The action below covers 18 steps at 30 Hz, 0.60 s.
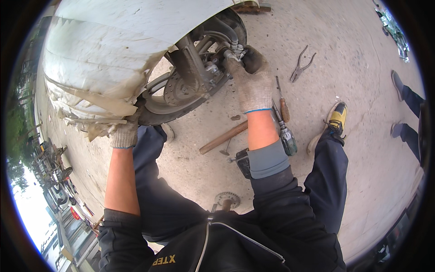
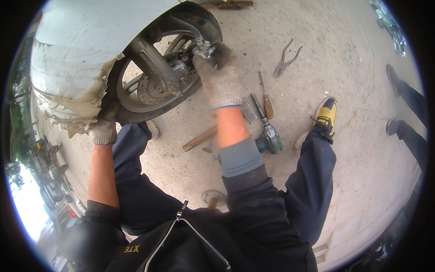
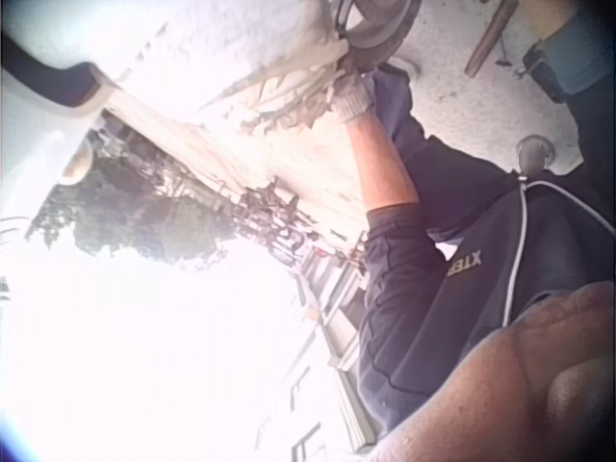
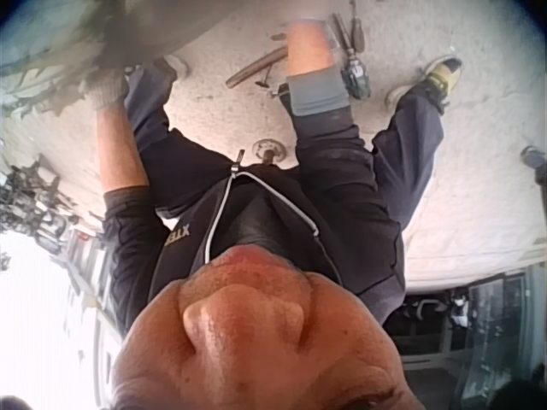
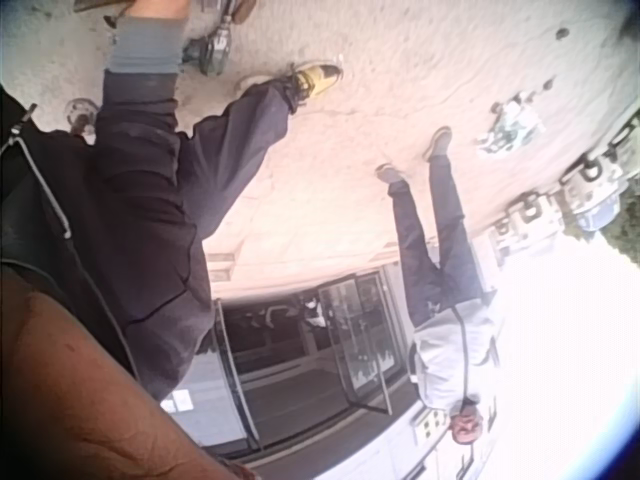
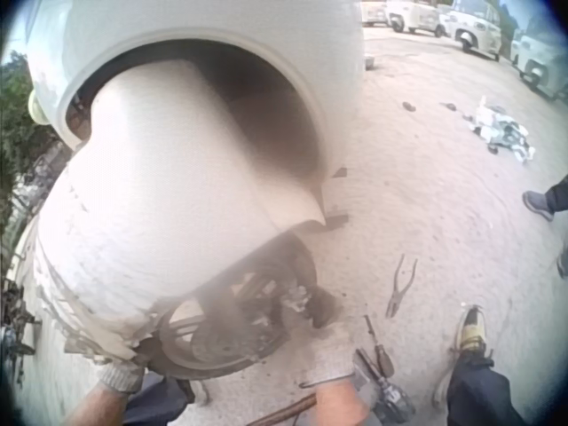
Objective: The person removes a brake caliper from a motorcycle wheel, then uses a hammer to tap and adjust the caliper assembly. They repeatedly reposition the caliper and strike it to loosen or align components.
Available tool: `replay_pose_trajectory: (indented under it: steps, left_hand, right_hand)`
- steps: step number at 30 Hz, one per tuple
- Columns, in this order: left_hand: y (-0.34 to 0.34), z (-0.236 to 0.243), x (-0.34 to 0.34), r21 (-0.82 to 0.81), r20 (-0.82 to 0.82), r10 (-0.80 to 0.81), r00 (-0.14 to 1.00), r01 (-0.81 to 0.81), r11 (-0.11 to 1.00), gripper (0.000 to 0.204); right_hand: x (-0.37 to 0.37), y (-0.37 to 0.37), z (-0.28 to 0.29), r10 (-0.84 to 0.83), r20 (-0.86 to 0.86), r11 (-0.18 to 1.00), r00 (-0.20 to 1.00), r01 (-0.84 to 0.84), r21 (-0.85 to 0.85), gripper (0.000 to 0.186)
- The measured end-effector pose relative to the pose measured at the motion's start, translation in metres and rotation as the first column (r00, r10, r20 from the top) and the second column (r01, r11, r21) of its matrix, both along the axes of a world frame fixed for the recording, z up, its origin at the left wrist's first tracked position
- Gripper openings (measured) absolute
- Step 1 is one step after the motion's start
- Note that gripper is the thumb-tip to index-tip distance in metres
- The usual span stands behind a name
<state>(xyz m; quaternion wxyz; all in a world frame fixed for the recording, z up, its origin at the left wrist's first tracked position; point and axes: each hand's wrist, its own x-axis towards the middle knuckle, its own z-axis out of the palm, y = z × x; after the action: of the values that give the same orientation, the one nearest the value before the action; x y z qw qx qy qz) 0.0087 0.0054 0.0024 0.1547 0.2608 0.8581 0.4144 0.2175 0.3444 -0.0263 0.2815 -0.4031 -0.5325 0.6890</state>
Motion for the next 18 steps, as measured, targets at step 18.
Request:
replay_pose_trajectory:
  steps: [18]
  left_hand:
    - [0.004,0.006,0.018,-0.476,-0.516,-0.215,0.829,-0.068,0.877,0.052]
  right_hand:
    - [-0.005,0.006,-0.002,0.015,0.091,1.0,0.996,-0.014,-0.009,0.056]
